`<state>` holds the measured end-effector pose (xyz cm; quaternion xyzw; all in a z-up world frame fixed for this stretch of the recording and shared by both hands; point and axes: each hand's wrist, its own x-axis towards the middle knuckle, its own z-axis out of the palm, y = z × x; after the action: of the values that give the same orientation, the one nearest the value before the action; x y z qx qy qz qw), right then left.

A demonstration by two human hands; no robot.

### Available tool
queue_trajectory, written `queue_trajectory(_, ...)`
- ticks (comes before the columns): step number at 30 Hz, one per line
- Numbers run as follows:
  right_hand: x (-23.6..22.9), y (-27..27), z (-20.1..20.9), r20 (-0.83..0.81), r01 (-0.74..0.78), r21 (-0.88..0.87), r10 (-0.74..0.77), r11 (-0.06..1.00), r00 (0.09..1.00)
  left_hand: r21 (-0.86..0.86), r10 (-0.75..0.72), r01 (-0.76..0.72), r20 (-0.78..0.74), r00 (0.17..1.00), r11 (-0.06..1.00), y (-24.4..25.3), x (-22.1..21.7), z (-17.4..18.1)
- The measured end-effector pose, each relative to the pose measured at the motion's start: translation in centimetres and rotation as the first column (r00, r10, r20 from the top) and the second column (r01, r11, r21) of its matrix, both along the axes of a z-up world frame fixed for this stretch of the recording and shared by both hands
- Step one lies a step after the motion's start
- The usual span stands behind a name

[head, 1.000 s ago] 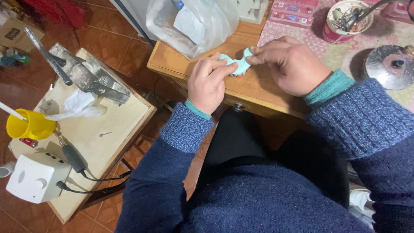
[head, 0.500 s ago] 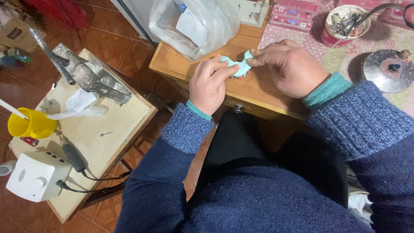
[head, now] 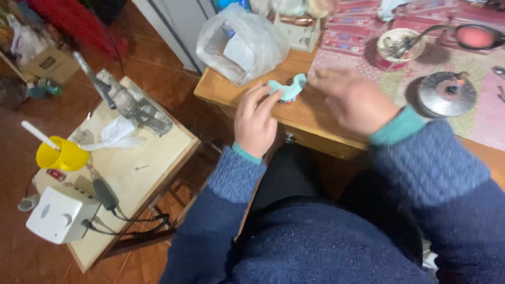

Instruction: The person assembles a set of dentures by attaching red wax pieces to a light blue mold. They use a metal tool to scrape and shape the wax, then apply a liquid from a bottle to the dentures. The person also handles a small bowl containing various wax pieces and tools.

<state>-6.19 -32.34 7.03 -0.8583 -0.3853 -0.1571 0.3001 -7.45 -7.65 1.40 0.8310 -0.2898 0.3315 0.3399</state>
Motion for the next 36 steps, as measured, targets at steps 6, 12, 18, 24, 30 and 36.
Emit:
queue_trajectory(6,-7.1,1.9,-4.3,0.046,0.26,-0.259,-0.257,0.93,0.965,-0.058,0.001,-0.002,-0.018,1.0,0.998,-2.0,-2.8,-1.6)
queue_trajectory(12,-10.2,-2.3,-5.3,0.084,0.506,-0.153,-0.499,0.849,0.863,-0.05,-0.1,0.092,-0.18,0.979,0.994,-5.0,-4.3,-2.9)
queue_trajectory(18,-18.6,-13.0,-6.1,0.135,0.716,-0.099,-0.703,0.691,0.698,-0.015,-0.088,0.087,-0.055,0.995,0.996,-4.7,-4.5,-4.6)
queue_trajectory(24,-28.6,-23.1,-3.4,0.052,0.952,-0.114,-0.955,0.285,0.293,-0.012,-0.026,0.026,-0.06,0.998,1.0,-4.4,-4.4,-5.0)
queue_trajectory(30,-34.6,-29.3,-8.7,-0.287,0.691,-0.722,-0.92,0.026,-0.265,-0.023,-0.042,0.041,-0.034,0.999,0.999,-4.5,-4.7,-4.6)
queue_trajectory(36,-31.0,-25.4,-6.7,0.08,0.988,0.006,-0.985,0.157,0.156,-0.013,-0.042,0.042,-0.023,0.999,0.999,-4.6,-4.7,-4.3)
